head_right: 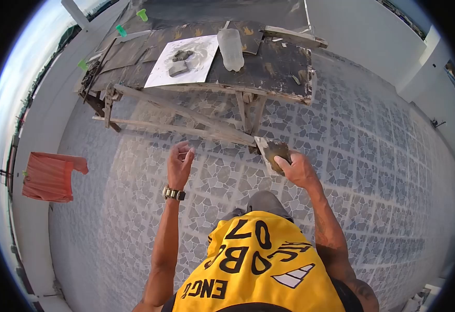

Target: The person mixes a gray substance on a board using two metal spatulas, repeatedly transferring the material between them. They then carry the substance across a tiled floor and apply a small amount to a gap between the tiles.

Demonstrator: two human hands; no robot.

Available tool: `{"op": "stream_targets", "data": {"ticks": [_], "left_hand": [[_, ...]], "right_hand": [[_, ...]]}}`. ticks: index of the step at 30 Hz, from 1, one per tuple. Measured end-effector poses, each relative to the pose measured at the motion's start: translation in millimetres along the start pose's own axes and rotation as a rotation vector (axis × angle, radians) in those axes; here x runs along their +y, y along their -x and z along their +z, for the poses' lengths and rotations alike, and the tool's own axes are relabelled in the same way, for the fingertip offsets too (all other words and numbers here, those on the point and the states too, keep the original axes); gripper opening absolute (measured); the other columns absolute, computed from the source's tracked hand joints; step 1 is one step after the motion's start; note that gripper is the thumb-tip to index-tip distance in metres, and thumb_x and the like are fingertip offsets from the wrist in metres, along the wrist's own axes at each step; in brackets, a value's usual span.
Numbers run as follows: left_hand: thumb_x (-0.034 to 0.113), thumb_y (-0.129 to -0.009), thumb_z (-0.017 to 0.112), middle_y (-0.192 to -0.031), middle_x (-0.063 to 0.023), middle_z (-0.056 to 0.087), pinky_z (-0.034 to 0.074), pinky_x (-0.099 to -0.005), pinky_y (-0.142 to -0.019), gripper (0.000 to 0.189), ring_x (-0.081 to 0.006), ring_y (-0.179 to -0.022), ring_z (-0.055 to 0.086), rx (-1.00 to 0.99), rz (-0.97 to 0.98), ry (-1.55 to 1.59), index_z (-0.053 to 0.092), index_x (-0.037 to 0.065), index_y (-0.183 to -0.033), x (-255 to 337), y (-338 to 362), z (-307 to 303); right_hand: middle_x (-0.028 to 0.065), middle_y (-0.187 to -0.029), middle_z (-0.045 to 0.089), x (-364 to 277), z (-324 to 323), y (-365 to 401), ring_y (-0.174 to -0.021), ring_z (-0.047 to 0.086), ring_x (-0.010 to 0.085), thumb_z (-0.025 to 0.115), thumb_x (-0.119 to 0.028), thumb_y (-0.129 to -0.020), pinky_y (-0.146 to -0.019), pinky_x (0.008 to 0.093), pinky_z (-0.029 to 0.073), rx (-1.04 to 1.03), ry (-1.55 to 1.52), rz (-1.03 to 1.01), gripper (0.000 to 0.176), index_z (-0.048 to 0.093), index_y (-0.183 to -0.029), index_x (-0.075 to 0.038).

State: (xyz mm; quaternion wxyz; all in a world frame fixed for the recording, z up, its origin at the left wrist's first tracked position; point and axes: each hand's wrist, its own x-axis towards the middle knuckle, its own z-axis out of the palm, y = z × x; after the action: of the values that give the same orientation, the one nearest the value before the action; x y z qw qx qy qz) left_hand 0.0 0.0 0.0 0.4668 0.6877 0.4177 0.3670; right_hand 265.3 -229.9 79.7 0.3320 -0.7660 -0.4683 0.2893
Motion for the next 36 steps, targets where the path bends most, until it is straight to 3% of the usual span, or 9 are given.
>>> {"op": "stream_targets", "data": {"ticks": [2, 3, 8, 11, 12, 16, 24, 27, 36], "left_hand": [[0.022, -0.085, 0.076, -0.125, -0.0185, 0.056, 0.054, -0.04, -0.085, 0.055, -0.0248, -0.097, 0.066, 0.013, 0.152, -0.097, 0.052, 0.006, -0.132, 31, -26, 17], [0.02, -0.084, 0.075, -0.121, -0.016, 0.057, 0.054, -0.0415, -0.085, 0.056, -0.0244, -0.098, 0.065, 0.035, 0.302, -0.25, 0.051, 0.004, -0.132, 41, -122, -13], [0.032, -0.074, 0.083, -0.143, -0.0291, 0.029, 0.052, -0.0489, -0.092, 0.095, -0.0485, -0.118, 0.05, 0.022, 0.53, -0.551, 0.027, 0.026, -0.15, 69, -297, 52], [0.034, -0.075, 0.082, -0.144, -0.0284, 0.027, 0.054, -0.0514, -0.089, 0.083, -0.0493, -0.119, 0.05, -0.057, 0.526, -0.661, 0.037, 0.032, -0.145, 54, -357, 73], [0.032, -0.079, 0.079, -0.14, -0.0247, 0.037, 0.055, -0.0488, -0.084, 0.059, -0.0441, -0.111, 0.058, -0.066, 0.518, -0.676, 0.053, 0.026, -0.132, 50, -370, 74], [0.028, -0.085, 0.074, -0.121, -0.0157, 0.056, 0.054, -0.0445, -0.073, 0.023, -0.0335, -0.087, 0.067, -0.15, 0.513, -0.59, 0.063, 0.015, -0.1, 40, -402, 58], [0.027, -0.081, 0.079, -0.107, -0.0173, 0.064, 0.054, -0.0378, -0.069, 0.029, -0.0251, -0.073, 0.071, -0.051, 0.372, -0.273, 0.068, 0.004, -0.094, 24, -479, -118], [0.024, -0.081, 0.079, -0.093, -0.0123, 0.066, 0.054, -0.036, -0.068, 0.025, -0.0239, -0.07, 0.071, 0.08, 0.336, -0.484, 0.068, 0.003, -0.089, 16, -501, -206], [0.027, -0.078, 0.079, -0.103, -0.0162, 0.063, 0.052, -0.0438, -0.076, 0.022, -0.0308, -0.08, 0.066, 0.296, 0.213, -0.895, 0.069, 0.011, -0.09, -119, -590, -369]], "right_hand": [[0.0184, -0.086, 0.07, -7, -7, 10, -0.075, 0.064, 0.0259, 0.061, -0.031, -0.093, -0.073, 0.0359, 0.05, 0.048, 0.077, 0.084, 0.035, 0.067, -0.105, 0.0], [0.0183, -0.085, 0.07, -33, 33, -60, -0.074, 0.064, 0.0261, 0.061, -0.031, -0.093, -0.072, 0.0359, 0.05, 0.07, 0.008, 0.067, 0.034, 0.067, -0.104, 0.001], [0.0181, -0.082, 0.069, 0, 69, -160, -0.071, 0.062, 0.0234, 0.064, -0.028, -0.092, -0.07, 0.0361, 0.049, 0.171, -0.121, -0.048, 0.032, 0.067, -0.1, 0.003], [0.0193, -0.079, 0.068, -5, 72, -215, -0.07, 0.06, 0.0198, 0.065, -0.029, -0.092, -0.069, 0.0359, 0.049, 0.147, -0.113, -0.002, 0.034, 0.066, -0.098, 0.004], [0.0195, -0.078, 0.067, -6, 75, -231, -0.07, 0.06, 0.0195, 0.066, -0.03, -0.092, -0.069, 0.0357, 0.049, 0.108, -0.159, 0.004, 0.035, 0.066, -0.098, 0.005], [0.0153, -0.083, 0.07, -6, 88, -288, -0.073, 0.06, 0.0181, 0.065, -0.028, -0.094, -0.07, 0.0342, 0.049, -0.016, -0.114, 0.073, 0.033, 0.067, -0.1, 0.005], [0.008, -0.093, 0.072, -60, 98, -376, -0.082, 0.062, 0.0125, 0.064, -0.021, -0.095, -0.077, 0.0307, 0.051, -0.004, -0.186, 0.061, 0.027, 0.068, -0.108, 0.003], [0.0052, -0.093, 0.071, -72, 118, -399, -0.083, 0.061, 0.0107, 0.064, -0.022, -0.095, -0.076, 0.0286, 0.05, 0.03, -0.394, 0.122, 0.028, 0.068, -0.107, 0.003], [0.0066, -0.096, 0.067, -130, 181, -460, -0.085, 0.061, 0.0133, 0.065, -0.024, -0.094, -0.078, 0.0293, 0.049, 0.31, -0.78, 0.523, 0.033, 0.066, -0.107, 0.005]]}}
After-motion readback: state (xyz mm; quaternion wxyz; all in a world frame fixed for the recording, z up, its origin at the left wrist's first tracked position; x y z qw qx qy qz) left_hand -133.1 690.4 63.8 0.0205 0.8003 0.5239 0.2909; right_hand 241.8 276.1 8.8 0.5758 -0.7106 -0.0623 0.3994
